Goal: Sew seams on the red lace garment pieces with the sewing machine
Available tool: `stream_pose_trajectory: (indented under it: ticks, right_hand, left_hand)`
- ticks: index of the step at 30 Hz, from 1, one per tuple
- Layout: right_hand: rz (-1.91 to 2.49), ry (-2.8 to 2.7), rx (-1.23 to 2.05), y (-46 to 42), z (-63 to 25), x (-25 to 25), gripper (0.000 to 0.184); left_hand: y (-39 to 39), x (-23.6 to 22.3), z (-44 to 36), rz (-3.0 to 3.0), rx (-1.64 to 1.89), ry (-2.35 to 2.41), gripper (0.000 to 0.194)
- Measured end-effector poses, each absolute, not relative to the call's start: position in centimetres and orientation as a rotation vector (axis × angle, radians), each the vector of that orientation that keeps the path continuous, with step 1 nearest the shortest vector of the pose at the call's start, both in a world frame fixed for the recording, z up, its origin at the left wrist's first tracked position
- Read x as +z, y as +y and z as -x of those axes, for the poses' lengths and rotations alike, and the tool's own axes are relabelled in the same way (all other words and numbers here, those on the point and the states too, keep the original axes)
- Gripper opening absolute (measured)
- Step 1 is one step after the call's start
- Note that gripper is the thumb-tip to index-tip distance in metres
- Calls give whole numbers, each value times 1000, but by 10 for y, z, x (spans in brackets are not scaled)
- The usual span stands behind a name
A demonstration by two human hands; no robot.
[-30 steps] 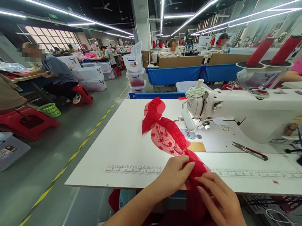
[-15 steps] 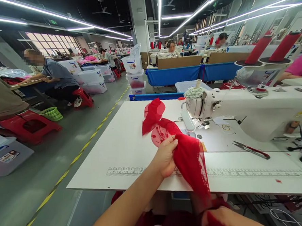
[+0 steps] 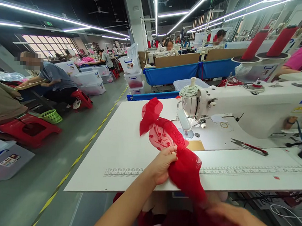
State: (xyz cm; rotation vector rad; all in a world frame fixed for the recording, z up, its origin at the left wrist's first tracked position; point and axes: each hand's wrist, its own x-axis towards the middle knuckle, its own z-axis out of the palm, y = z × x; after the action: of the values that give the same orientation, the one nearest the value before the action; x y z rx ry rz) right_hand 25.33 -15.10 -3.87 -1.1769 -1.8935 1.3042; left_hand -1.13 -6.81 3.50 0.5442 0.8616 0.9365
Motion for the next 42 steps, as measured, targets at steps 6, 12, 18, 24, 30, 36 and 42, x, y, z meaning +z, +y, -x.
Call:
stream_pose_trajectory:
  ticks: [6, 12, 18, 24, 30, 36, 42]
  right_hand:
    - [1116, -1202, 1451, -111, -186, 9, 55]
    - [801, -969, 2077, -86, -147, 27, 54]
    - [1139, -1675, 1207, -48, -173, 10, 22]
    - [1237, -2034, 785, -21, -186, 11, 16]
    - [1347, -2011, 653, -19, -183, 16, 26]
    - [1419, -2004, 637, -14, -185, 12, 26]
    - [1422, -1996, 632, -12, -185, 8, 26]
  left_hand:
    - [-71, 47, 15, -534, 960, 835, 45]
    - [-78, 47, 16, -636, 1002, 843, 42]
    - [-80, 30, 23, -1105, 995, 992, 49]
    - [-59, 34, 20, -2010, 612, 1635, 62]
    - [-2, 45, 31, -2195, -33, 2041, 58]
    - [31, 42, 39, -2208, -144, 2162, 55]
    - [0, 19, 13, -2623, 464, 1508, 41]
